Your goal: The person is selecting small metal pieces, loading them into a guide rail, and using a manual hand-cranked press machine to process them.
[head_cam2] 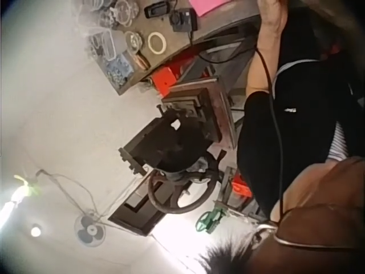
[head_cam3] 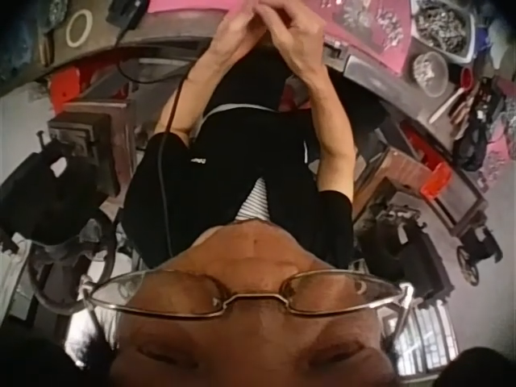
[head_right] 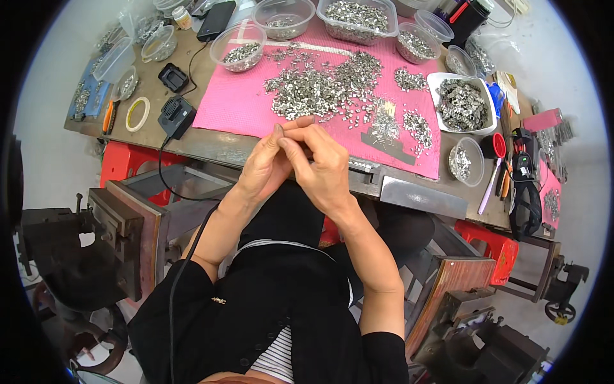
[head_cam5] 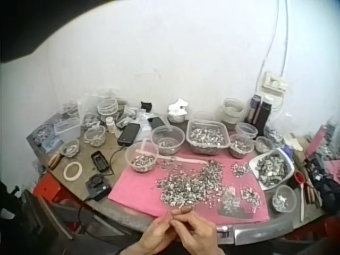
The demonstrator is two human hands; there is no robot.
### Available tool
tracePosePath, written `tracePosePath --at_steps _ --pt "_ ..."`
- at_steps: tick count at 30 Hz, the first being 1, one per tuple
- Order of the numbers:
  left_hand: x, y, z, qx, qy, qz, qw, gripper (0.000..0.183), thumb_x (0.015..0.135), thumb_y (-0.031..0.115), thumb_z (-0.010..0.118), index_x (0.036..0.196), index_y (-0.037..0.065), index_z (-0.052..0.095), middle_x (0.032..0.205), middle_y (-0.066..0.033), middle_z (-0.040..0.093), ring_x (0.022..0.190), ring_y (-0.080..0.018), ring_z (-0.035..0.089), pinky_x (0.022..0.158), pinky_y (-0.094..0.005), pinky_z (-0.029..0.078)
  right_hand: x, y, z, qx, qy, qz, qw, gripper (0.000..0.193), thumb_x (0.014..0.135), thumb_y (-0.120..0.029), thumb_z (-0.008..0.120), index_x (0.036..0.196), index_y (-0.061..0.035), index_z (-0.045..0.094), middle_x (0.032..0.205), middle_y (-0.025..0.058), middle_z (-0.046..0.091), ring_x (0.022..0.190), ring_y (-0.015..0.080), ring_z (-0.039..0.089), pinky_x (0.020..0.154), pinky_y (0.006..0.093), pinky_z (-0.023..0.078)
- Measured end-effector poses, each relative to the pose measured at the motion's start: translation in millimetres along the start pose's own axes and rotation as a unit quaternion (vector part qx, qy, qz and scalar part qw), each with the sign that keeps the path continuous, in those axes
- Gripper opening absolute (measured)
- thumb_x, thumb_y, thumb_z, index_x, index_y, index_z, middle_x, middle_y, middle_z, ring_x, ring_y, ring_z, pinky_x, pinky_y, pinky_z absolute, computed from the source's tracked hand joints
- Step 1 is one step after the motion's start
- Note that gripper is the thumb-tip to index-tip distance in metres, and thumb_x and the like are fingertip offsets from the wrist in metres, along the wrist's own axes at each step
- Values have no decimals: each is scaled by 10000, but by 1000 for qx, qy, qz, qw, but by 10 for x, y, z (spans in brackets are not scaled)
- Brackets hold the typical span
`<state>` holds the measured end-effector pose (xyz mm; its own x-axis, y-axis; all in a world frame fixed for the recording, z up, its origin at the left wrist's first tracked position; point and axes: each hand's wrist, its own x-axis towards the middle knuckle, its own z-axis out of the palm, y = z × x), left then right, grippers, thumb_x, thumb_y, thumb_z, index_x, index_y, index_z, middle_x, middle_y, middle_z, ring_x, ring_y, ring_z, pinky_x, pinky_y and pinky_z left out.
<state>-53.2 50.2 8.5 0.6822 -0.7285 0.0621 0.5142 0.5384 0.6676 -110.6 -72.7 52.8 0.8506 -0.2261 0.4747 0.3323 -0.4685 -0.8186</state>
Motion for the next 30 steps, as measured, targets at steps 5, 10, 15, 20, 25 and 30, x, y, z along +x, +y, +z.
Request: tracePosePath --at_steps 5,10,15,20,25,30 --pt "14 13 -36 9 -24 -9 1000 593 1087 414 471 1475 -33 440 1380 -135 564 1286 -230 555 1126 -403 433 22 -14 -73 65 -24 80 994 63 931 -42 696 938 20 690 779 75 680 682 128 637 616 280 504" --pt "62 206 -11 32 34 54 997 455 1074 336 542 1339 -34 566 1241 -161 669 1100 -233 670 1004 -360 515 132 266 -431 100 60 141 983 98 942 -89 682 926 8 679 764 8 664 684 56 573 621 250 473" --pt "217 305 -161 505 127 159 839 229 992 238 675 1006 10 698 931 -89 720 869 -205 683 844 -336 523 209 625 -614 -210 -20 16 977 158 896 -40 662 1040 -54 725 863 115 635 819 268 638 708 386 502" --pt "376 221 -26 757 60 161 630 156 881 246 759 929 99 733 858 -26 683 833 -208 617 913 -407 385 235 769 -520 -262 -67 -7 963 159 867 -101 706 1021 -74 734 914 125 628 901 326 620 801 436 504" --pt "521 34 -72 818 14 181 545 176 824 305 789 889 145 755 826 -15 627 913 -231 579 927 -469 327 226 845 -568 -315 -54 -56 946 91 849 -102 739 909 -42 705 849 126 636 848 318 632 769 425 502" --pt "585 49 -78 808 -19 171 564 115 838 246 774 867 139 742 823 -6 631 899 -217 579 928 -465 327 127 723 -748 -276 -116 46 953 104 859 -92 732 914 -5 715 815 143 646 804 326 641 733 422 501"
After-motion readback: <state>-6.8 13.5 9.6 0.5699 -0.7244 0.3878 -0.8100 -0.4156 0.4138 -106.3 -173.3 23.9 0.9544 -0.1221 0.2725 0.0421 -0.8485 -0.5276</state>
